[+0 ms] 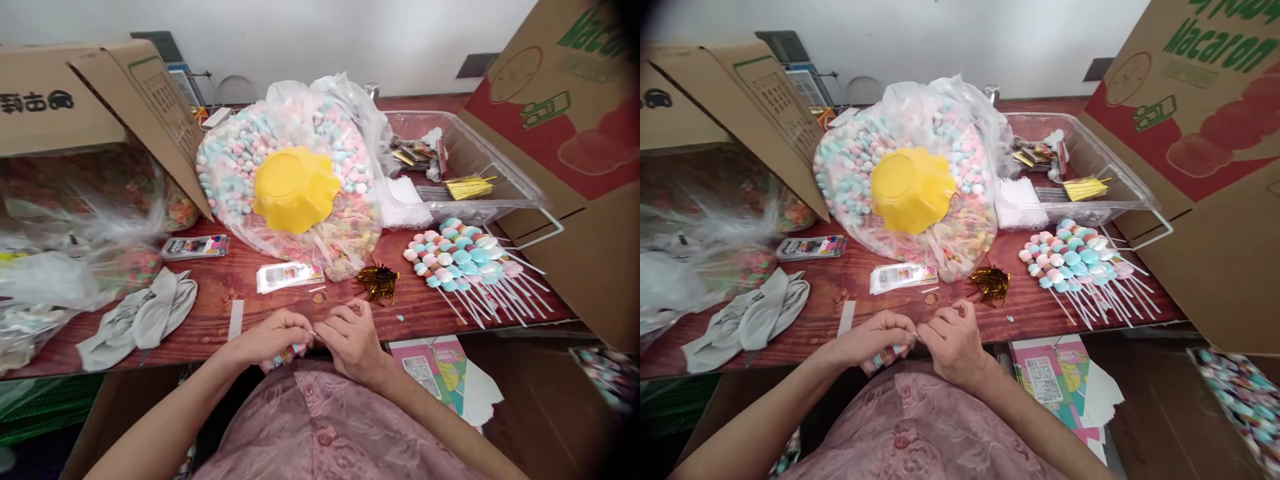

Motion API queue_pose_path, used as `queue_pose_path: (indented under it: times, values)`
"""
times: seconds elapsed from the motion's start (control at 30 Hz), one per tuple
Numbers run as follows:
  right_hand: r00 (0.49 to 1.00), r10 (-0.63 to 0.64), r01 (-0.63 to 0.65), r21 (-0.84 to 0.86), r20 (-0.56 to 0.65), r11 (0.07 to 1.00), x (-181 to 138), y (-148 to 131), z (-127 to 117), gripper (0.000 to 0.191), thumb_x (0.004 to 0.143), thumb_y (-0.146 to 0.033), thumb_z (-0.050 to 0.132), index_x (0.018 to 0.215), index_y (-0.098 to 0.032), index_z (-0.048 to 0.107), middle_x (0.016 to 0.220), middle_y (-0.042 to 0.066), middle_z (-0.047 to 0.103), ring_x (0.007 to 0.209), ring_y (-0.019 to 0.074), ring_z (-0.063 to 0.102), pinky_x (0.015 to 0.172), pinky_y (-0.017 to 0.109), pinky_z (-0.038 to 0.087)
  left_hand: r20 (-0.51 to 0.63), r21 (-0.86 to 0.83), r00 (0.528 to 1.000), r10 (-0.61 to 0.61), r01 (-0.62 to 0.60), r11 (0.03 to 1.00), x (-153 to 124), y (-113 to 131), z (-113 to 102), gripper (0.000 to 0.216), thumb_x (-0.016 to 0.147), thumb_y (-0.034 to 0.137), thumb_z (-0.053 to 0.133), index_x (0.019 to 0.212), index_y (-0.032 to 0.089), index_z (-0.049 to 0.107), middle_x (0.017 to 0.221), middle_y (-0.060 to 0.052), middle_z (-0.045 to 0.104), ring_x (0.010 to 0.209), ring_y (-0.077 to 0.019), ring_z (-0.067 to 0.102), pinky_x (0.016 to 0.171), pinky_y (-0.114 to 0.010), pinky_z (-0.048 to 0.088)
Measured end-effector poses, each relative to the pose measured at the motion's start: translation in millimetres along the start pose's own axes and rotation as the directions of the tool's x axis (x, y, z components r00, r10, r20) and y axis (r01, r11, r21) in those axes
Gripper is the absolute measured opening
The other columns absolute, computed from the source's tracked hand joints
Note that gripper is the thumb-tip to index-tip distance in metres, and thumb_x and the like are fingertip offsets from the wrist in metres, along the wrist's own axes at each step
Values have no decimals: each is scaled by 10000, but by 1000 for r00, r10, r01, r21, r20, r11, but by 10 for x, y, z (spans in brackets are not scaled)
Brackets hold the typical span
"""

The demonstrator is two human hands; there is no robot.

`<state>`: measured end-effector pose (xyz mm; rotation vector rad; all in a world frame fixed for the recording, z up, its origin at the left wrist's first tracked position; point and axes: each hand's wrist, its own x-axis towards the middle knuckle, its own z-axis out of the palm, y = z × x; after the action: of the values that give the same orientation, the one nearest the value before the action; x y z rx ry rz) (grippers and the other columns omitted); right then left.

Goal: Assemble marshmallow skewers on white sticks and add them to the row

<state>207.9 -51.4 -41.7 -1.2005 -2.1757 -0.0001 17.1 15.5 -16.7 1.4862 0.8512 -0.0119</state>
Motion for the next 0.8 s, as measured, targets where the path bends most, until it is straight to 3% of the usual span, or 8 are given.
queue_pose_path:
  times: [0.07,0.13,0.23,0.3,0.47,0.63,0.73,0.8]
  values:
    - [1000,-21,21,49,-6,999,-110,11,96,274,947,-165,424,743,-182,606,601,-4,575,718,145,471,811,371,250,67,34,997,-30,27,999,-63,22,34,228,868,326,473,782,157,599,670,12,573,575,-107,490,565,-224,399]
    - [998,44,-49,104,49,993,-183,14,173,305,956,-196,443,688,-178,587,597,-3,575,679,137,452,752,348,244,-22,251,996,81,-73,965,-103,27,114,235,893,306,472,838,159,646,753,-13,620,689,-132,542,659,-242,426]
    - [957,204,-244,192,207,951,-186,10,148,302,969,-211,469,700,-182,604,674,-4,633,696,132,484,692,326,235,-153,631,949,275,-120,766,-106,3,236,270,935,212,403,866,158,659,853,-55,628,761,-155,552,710,-269,416]
    - [932,285,-327,180,226,928,-146,47,38,281,974,-210,483,732,-192,624,725,-4,656,755,139,510,702,324,247,-173,746,927,333,-97,659,-87,-23,263,306,947,176,360,829,156,642,831,-59,606,710,-152,531,663,-269,394]
    - [922,387,-378,-256,-18,890,-99,424,-225,124,907,-184,573,847,-221,675,928,40,689,1011,226,479,819,403,232,-278,678,862,423,-135,722,-74,-68,158,336,981,224,373,770,160,626,745,-30,576,683,-136,510,648,-255,372]
    - [957,236,-152,-397,170,905,-69,708,-112,199,792,-22,528,697,-180,604,817,48,643,908,211,457,802,417,227,-426,504,802,418,-173,846,-66,-78,156,323,987,263,413,785,163,644,712,-7,575,680,-122,514,659,-247,368]
    - [964,11,63,-271,265,960,-38,637,-22,196,855,-63,487,747,-172,608,855,63,656,930,214,471,828,419,260,-488,458,763,424,-190,868,-70,-102,178,295,980,268,434,842,162,672,749,-15,608,707,-125,538,682,-248,383]
    - [966,-119,149,-118,229,982,-34,591,-12,215,901,-94,447,835,-182,632,932,60,675,973,213,495,857,416,292,-546,419,723,424,-203,885,-100,-133,155,275,968,269,455,863,158,684,773,-24,631,726,-129,557,699,-245,400]
